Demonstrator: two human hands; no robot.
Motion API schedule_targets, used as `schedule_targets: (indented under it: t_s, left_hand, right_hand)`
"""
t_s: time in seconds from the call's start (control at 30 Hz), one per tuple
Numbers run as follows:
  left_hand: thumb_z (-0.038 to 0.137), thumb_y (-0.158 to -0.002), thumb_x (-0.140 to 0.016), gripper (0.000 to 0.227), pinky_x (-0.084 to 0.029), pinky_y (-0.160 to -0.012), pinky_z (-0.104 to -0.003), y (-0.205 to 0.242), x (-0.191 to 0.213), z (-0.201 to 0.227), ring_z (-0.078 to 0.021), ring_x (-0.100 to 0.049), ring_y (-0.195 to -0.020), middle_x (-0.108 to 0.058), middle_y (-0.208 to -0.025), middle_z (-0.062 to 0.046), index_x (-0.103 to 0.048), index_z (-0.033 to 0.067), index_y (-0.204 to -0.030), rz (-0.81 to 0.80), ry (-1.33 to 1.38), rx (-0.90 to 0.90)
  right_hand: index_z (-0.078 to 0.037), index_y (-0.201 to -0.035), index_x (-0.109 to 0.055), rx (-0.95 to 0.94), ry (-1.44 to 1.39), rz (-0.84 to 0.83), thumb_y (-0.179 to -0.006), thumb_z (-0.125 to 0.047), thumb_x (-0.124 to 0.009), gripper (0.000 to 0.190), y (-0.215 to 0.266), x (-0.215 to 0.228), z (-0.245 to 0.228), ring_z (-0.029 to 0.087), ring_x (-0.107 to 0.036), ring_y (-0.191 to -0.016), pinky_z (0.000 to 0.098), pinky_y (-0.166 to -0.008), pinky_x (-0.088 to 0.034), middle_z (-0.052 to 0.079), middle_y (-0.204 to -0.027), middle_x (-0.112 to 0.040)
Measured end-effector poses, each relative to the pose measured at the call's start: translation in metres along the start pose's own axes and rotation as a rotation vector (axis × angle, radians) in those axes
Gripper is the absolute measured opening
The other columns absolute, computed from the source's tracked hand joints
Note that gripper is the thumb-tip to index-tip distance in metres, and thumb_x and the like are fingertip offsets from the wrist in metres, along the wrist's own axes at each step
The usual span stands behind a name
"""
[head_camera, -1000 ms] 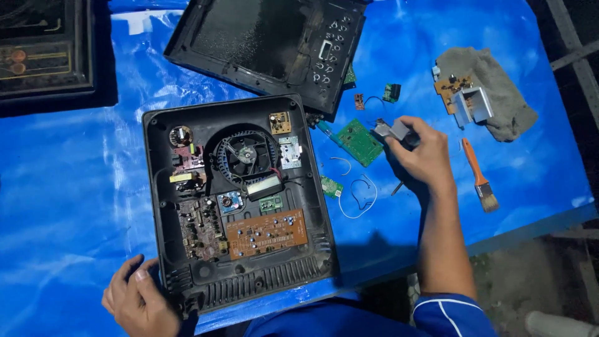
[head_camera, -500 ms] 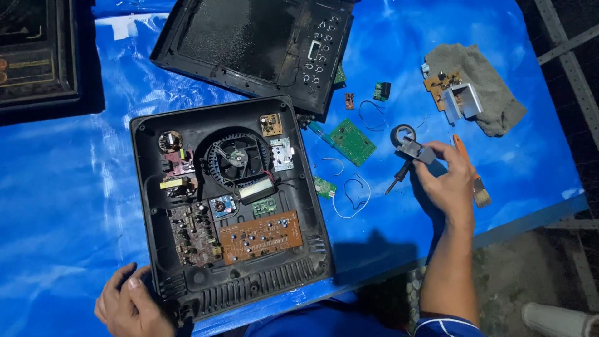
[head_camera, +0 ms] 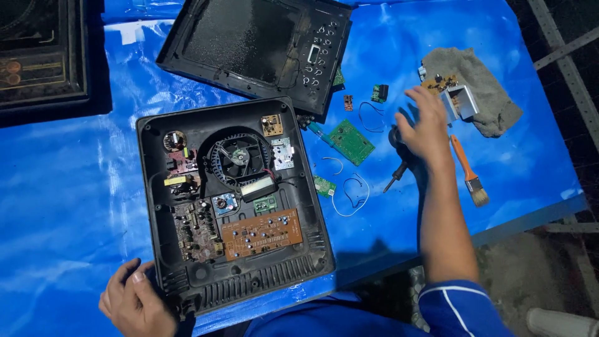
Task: Reassembling the internal components of an induction cooker, including circuit boards and wiring.
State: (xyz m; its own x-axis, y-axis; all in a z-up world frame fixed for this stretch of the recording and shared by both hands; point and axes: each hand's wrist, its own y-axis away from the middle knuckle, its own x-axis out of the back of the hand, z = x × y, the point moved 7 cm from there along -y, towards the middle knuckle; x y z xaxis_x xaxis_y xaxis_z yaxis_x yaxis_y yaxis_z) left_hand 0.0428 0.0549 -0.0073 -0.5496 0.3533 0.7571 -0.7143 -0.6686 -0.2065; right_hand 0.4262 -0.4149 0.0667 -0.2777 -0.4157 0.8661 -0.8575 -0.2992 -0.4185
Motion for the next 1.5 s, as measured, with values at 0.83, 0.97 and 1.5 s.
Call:
schedule_targets:
  t_s: [0.83, 0.97, 1.5]
  left_hand:
    - [0.014, -0.116, -0.043, 0.036, -0.024, -0.115, -0.047, -0.003, 0.006, 0.010, -0.0334, -0.047, -0.127, -0.063, -0.133, -0.019, -0.074, -0.0014, -0.110, -0.012, 0.033, 0.004]
    - [0.015, -0.116, -0.042, 0.036, -0.026, -0.114, -0.047, -0.003, 0.008, 0.014, -0.0339, -0.049, -0.124, -0.063, -0.133, -0.019, -0.074, -0.0011, -0.112, -0.011, 0.034, -0.008]
    - [0.017, -0.117, -0.039, 0.040, -0.026, -0.113, -0.046, -0.005, 0.010, 0.019, -0.0338, -0.048, -0.125, -0.063, -0.135, -0.019, -0.075, -0.0007, -0.113, -0.012, 0.039, 0.008]
  right_hand:
    - [-0.001, -0.121, -0.077, -0.009, -0.132, 0.000, -0.084, -0.011, -0.084, 0.038, 0.021, 0.004, -0.030, 0.027, -0.060, -0.084, 0.0401, -0.072, -0.051, 0.015, -0.101, -0.060]
    - [-0.001, -0.121, -0.073, -0.053, -0.060, -0.126, -0.089, -0.013, -0.076, 0.035, 0.038, -0.005, -0.049, 0.035, -0.058, -0.105, 0.0470, -0.094, -0.048, 0.020, -0.116, -0.059]
    - [-0.006, -0.095, -0.075, 0.118, -0.266, -0.249, -0.080, -0.010, -0.081, 0.017, 0.086, -0.011, -0.151, 0.018, -0.062, -0.086, 0.0319, -0.085, -0.045, 0.005, -0.100, -0.074]
